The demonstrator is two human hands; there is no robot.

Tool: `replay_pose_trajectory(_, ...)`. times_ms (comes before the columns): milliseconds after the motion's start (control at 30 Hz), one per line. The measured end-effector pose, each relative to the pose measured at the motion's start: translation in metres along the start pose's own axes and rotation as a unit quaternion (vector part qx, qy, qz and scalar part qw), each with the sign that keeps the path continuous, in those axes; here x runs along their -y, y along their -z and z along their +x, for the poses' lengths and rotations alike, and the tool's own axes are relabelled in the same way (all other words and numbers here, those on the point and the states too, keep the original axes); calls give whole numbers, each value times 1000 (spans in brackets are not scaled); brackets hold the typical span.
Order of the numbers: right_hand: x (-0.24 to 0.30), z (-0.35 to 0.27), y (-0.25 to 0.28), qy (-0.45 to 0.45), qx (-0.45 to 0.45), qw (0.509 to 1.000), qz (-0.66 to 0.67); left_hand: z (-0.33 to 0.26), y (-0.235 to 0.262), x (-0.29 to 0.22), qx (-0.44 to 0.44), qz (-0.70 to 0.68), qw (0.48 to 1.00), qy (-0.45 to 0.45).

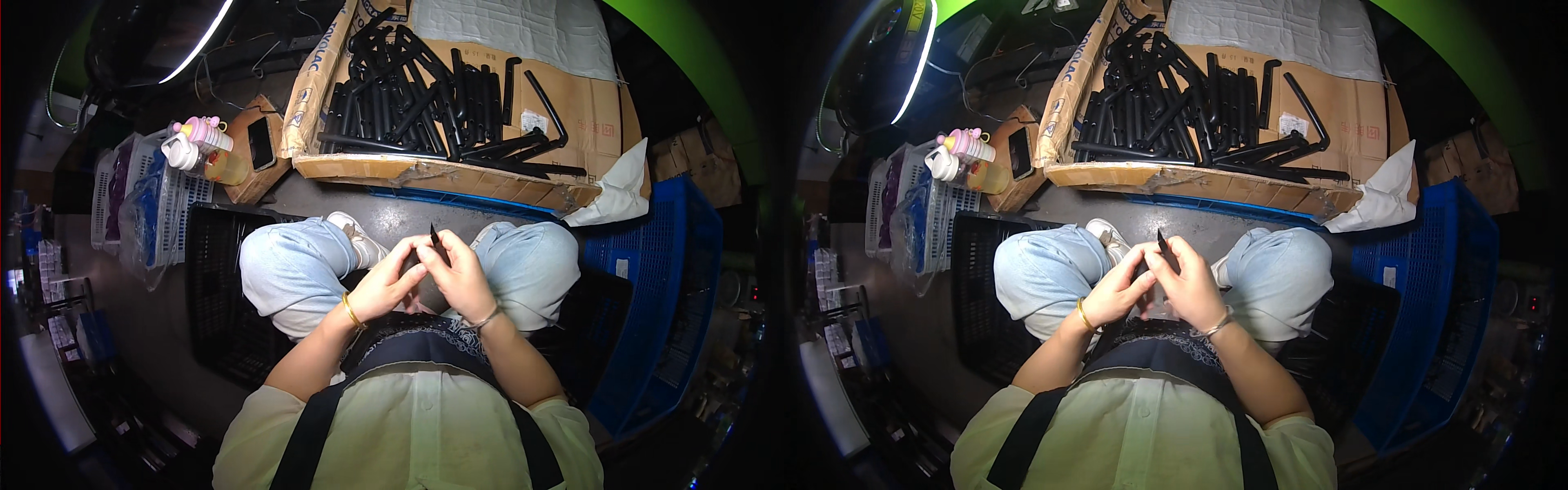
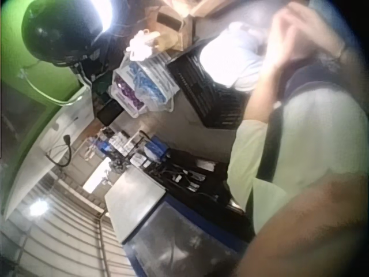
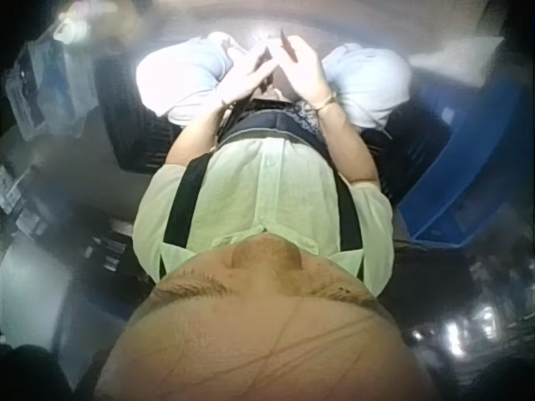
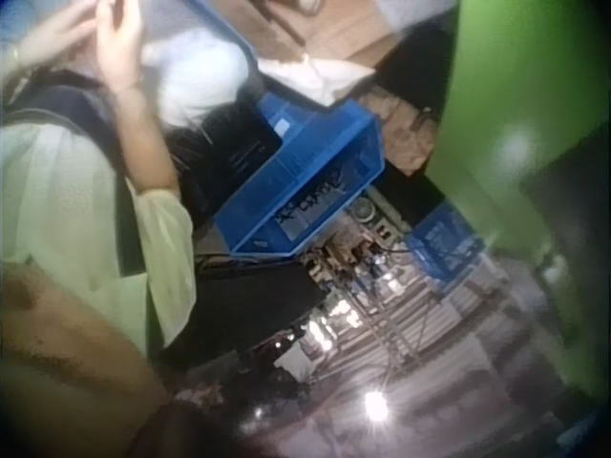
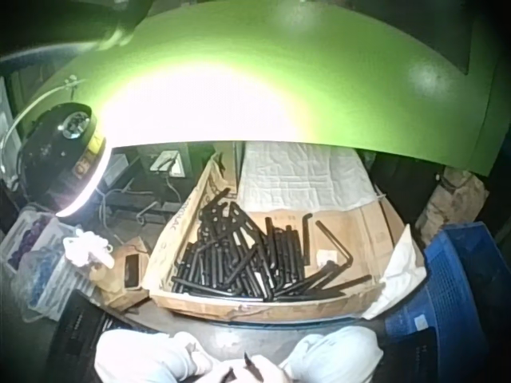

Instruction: The person assembles L-shaped plastic components by hand, inserting small connector pins into them.

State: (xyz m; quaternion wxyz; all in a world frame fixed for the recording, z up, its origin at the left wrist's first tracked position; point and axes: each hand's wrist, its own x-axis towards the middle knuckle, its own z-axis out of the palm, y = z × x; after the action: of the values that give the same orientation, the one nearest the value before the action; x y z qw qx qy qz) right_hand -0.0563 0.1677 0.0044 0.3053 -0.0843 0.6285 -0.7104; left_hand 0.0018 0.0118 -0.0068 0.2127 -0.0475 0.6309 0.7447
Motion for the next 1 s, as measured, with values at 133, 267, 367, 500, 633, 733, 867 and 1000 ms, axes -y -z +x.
replay_pose_trajectory(133, 19, -14, 12, -27, -41, 993, -103, -6, 6, -2, 15, -84, 996, 11)
replay_pose_trajectory(267, 25, -22, 9, 79, 3, 966, -246, -4, 3, -9, 23, -131, 991, 18)
replay_pose_trajectory(367, 30, -21, 6, 67, 20, 961, -269, -6, 1, -14, 23, -141, 989, 33)
replay_pose_trajectory(500, 33, -20, 8, 53, 33, 959, -278, -7, 1, -16, 20, -126, 990, 55)
replay_pose_trajectory(633, 31, -19, 13, 41, 52, 957, -282, -7, 0, -13, 19, -92, 994, 52)
replay_pose_trajectory(733, 32, -17, 17, 29, 70, 960, -269, -7, 0, -12, 21, -82, 995, 52)
replay_pose_trajectory(867, 32, -16, 20, 20, 100, 964, -247, -8, 0, -12, 10, -80, 995, 61)
replay_pose_trajectory(1000, 31, -16, 24, 9, 107, 962, -251, -7, 1, -10, 17, -70, 996, 61)
